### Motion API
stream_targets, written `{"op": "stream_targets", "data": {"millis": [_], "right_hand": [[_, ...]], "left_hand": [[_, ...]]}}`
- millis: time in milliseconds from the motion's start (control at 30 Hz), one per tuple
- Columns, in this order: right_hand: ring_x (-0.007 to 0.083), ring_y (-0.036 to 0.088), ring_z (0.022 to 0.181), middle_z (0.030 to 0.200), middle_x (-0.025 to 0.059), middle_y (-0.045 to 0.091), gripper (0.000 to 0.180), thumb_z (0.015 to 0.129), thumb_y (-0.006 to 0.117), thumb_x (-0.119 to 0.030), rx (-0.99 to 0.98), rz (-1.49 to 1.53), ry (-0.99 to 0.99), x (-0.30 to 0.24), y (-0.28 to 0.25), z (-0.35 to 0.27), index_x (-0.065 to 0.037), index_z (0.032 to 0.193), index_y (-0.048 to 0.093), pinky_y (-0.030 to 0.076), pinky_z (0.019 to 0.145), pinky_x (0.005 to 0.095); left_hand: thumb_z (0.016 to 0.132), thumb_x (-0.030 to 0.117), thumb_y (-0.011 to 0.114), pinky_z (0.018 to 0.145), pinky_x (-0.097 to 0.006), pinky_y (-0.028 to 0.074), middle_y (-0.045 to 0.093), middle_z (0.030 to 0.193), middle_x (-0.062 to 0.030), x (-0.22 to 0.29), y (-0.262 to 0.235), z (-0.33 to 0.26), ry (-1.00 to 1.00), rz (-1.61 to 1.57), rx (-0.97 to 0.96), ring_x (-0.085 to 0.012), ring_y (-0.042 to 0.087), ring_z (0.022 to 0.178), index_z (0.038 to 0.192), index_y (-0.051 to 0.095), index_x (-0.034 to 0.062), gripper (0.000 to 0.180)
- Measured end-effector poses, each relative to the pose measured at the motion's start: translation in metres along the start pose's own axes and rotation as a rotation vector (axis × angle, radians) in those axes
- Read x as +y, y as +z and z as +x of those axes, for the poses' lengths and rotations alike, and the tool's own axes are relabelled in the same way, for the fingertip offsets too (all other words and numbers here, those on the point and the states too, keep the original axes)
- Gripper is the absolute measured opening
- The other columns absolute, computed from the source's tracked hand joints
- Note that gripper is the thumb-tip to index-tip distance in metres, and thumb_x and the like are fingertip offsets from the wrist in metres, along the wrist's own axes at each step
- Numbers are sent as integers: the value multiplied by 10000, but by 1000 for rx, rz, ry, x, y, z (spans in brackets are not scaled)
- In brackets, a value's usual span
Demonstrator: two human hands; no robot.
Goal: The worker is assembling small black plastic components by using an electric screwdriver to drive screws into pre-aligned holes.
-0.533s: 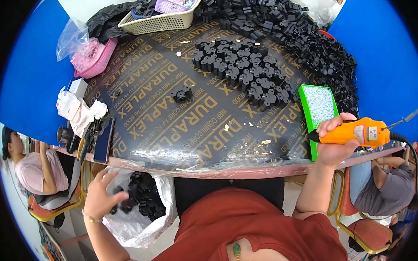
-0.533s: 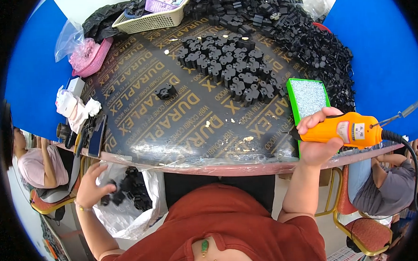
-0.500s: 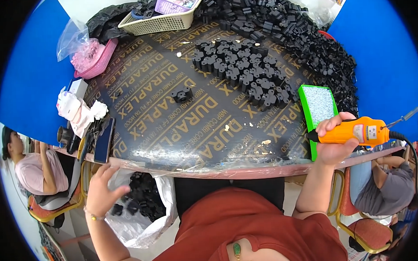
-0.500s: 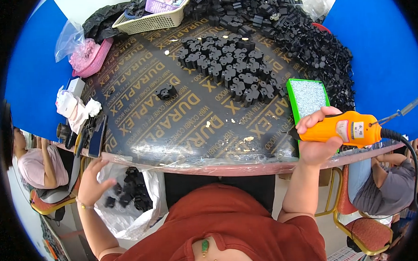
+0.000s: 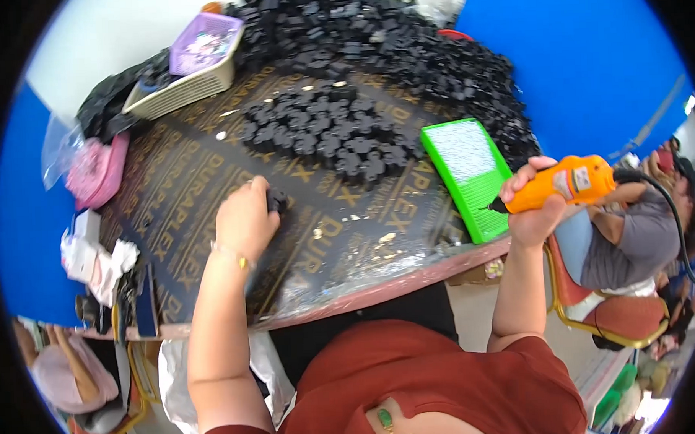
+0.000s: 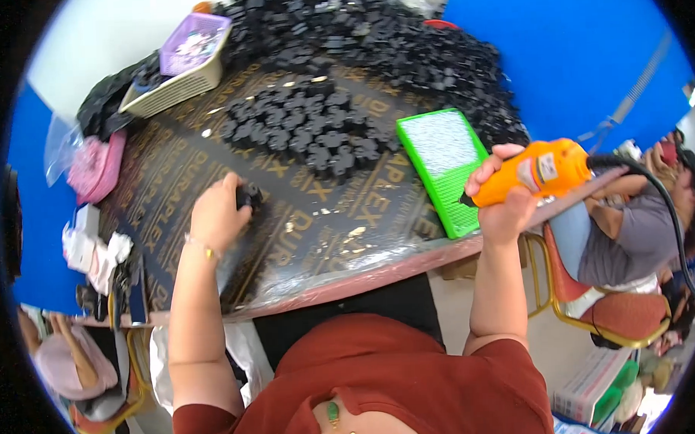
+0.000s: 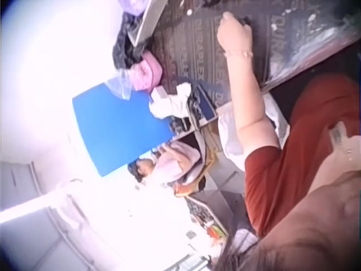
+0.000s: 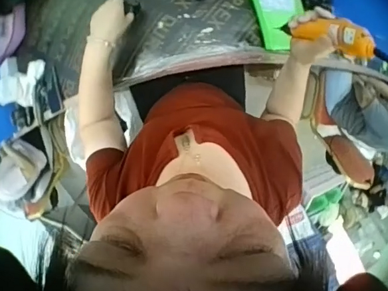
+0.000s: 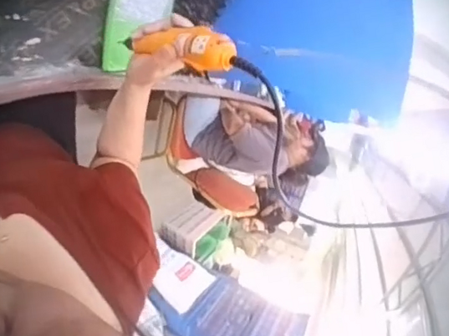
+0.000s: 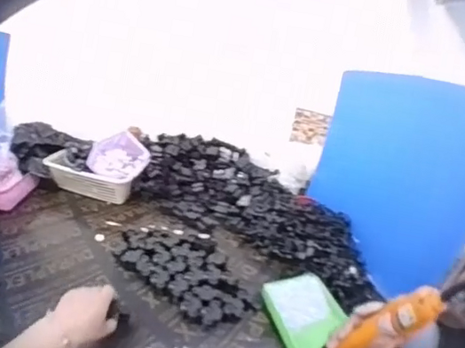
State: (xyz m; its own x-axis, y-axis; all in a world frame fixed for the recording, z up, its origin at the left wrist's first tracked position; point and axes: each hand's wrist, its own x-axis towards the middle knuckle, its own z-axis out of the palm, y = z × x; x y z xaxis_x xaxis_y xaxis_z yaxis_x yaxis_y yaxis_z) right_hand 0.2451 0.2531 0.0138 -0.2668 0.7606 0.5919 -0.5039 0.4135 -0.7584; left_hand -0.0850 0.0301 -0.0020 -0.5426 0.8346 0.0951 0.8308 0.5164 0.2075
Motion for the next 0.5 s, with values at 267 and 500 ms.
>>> {"op": "stream_targets", "data": {"millis": [267,500], "right_hand": [[123,569,599,771,49,580,614,885,665,-540,91,-237,-15,10,-70,16,8,1133,540,463,550,235],[126,571,608,793,50,584,578,902,663,-495,122,-216,-56,19,-95,14,10,1148,528,468,563,242]], "left_hand": [[732,114,750,862,-436,497,660,1005,-180,92,41,-27,264,-501,-37,-374,624,976,1117,598,22,424],[720,179,777,875,-403,473,658,1060,-125,98,68,-28,326,-359,155,-317,607,969,1183,602,40,514]]}}
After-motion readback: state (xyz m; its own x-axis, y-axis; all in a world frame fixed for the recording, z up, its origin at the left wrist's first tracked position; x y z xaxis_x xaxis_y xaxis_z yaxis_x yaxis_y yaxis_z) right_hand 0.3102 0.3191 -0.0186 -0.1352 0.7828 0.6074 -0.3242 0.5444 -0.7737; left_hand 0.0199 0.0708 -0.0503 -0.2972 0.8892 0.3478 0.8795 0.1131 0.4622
